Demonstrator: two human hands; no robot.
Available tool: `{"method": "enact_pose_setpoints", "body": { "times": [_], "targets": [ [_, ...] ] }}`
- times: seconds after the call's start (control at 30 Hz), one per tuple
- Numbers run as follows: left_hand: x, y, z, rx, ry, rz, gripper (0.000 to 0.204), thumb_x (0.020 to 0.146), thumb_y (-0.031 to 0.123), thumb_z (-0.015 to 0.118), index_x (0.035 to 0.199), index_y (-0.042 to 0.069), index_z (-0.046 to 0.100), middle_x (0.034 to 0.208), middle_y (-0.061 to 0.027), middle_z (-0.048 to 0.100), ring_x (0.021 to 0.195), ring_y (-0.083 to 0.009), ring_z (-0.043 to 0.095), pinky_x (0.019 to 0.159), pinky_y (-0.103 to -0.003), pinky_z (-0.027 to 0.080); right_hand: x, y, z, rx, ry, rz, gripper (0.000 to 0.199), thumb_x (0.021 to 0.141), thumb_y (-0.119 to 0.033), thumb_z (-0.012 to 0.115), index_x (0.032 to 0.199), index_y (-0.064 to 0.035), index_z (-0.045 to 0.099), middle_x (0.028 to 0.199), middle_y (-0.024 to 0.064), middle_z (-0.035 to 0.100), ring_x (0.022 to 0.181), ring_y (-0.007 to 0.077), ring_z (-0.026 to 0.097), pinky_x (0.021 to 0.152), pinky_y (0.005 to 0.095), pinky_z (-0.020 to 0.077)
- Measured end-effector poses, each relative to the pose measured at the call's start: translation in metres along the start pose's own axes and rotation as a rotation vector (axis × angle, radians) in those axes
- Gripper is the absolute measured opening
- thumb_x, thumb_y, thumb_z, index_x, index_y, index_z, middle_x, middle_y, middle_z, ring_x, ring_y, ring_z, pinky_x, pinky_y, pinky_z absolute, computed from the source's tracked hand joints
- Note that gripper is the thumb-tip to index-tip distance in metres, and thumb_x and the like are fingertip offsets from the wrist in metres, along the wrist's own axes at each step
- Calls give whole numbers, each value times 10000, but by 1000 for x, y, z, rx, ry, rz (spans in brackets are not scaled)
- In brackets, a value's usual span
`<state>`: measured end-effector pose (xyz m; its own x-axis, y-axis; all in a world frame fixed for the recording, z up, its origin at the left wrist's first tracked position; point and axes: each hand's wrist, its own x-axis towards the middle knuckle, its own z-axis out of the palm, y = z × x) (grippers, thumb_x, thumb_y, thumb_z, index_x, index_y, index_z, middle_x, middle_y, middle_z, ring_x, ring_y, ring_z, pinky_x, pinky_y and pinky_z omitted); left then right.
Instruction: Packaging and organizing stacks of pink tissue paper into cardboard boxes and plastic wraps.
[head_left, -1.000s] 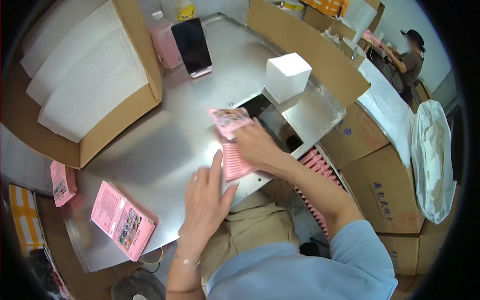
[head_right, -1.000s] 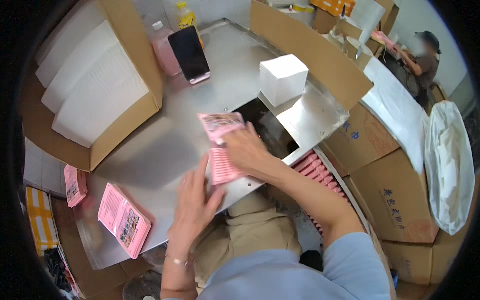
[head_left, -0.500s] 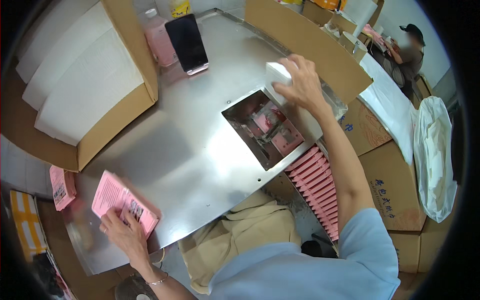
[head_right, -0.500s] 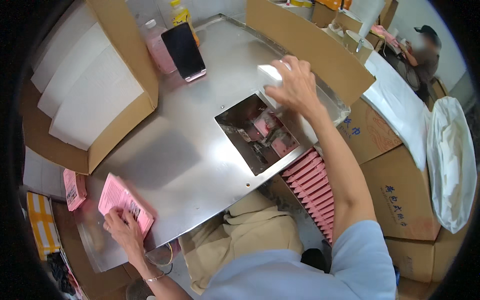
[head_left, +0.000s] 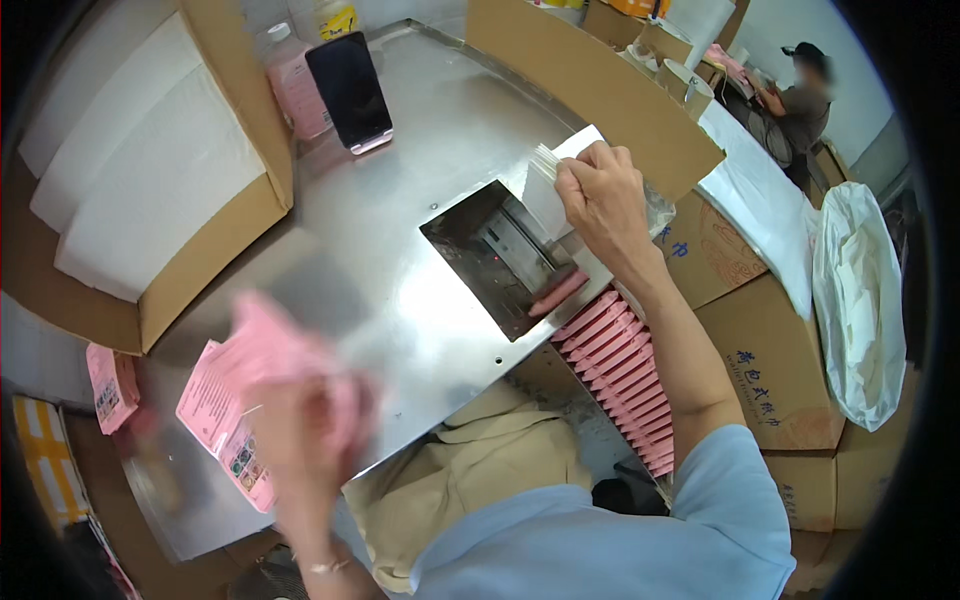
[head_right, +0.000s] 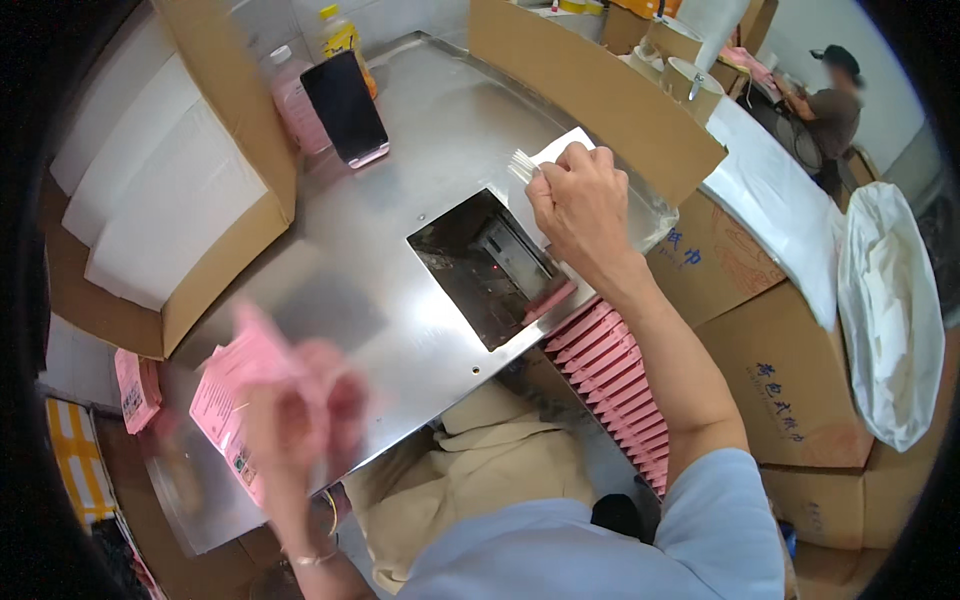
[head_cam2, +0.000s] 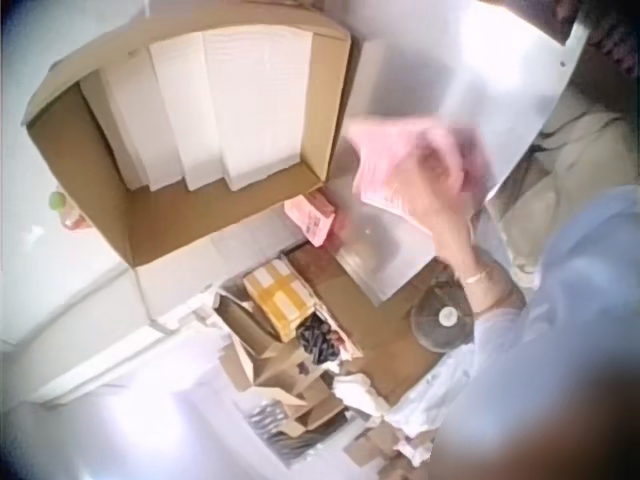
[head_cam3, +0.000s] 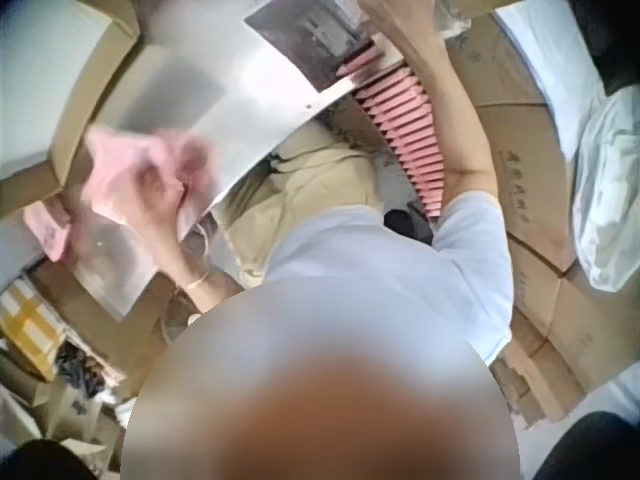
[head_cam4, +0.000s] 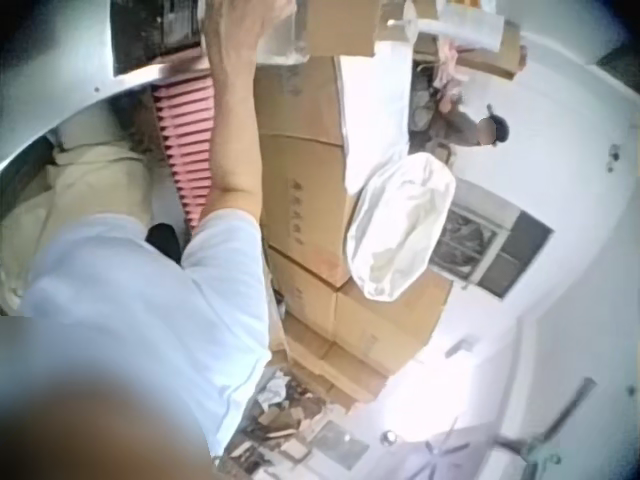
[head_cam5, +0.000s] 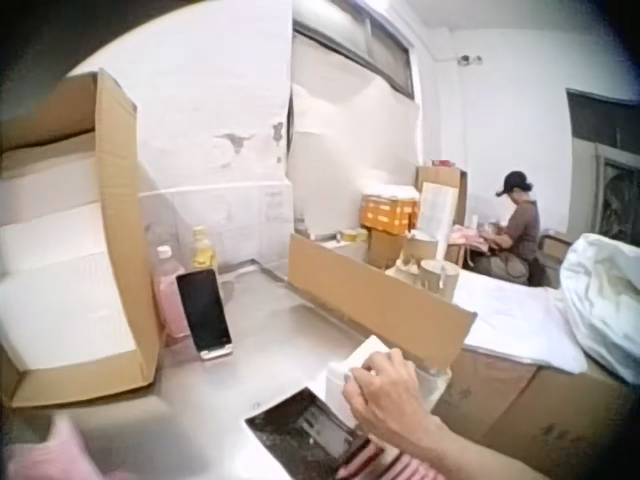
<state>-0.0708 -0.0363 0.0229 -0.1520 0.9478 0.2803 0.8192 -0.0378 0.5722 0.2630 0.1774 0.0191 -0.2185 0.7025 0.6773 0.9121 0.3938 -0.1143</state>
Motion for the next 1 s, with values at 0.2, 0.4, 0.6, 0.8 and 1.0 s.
{"method": "enact_pose_setpoints", "body": {
  "times": [0.2, 0.4, 0.6, 0.8, 1.0],
  "targets": [
    [14, 4, 81, 113, -19, 169, 311, 847, 54, 703, 1133, 31, 585, 995, -143, 570, 979, -335, 539, 923, -456, 384, -2, 5, 0, 85, 81, -35, 226, 800, -105, 659, 1016, -78, 717, 919, 104, 595, 929, 298, 555, 773, 445, 452],
    [15, 31, 90, -40, -99, 361, 400, 765, 93, 738, 1126, -4, 598, 1215, -205, 554, 1128, -389, 528, 926, -433, 415, -39, -57, -13, 217, -18, -513, 450, 715, -67, 663, 1139, 69, 595, 1224, 245, 586, 1163, 421, 549, 1009, 532, 417],
    [14, 27, 82, 101, -61, 224, 807, 642, 353, 822, 1317, 11, 541, 1500, -265, 375, 1375, -504, 347, 1095, -662, 255, -78, -120, 7, 422, -264, -667, 281, 815, -169, 631, 1043, -6, 644, 1078, 170, 613, 1102, 334, 609, 1061, 636, 367],
    [21, 28, 84, 176, -35, 139, 772, 672, 365, 789, 1337, 61, 541, 1544, -226, 346, 1459, -450, 254, 1128, -612, 204, -66, -145, 5, 340, -449, -609, 174, 773, -124, 648, 925, -40, 636, 875, 110, 624, 858, 292, 629, 1041, 510, 434],
    [20, 40, 84, 363, 36, 132, 546, 768, 461, 748, 1238, 201, 650, 1226, -139, 528, 1099, -377, 472, 929, -476, 343, -1, -36, -27, -260, 44, -162, 200, 847, -225, 686, 912, -36, 685, 874, 109, 620, 925, 288, 588, 782, 420, 465]
  ]
}}
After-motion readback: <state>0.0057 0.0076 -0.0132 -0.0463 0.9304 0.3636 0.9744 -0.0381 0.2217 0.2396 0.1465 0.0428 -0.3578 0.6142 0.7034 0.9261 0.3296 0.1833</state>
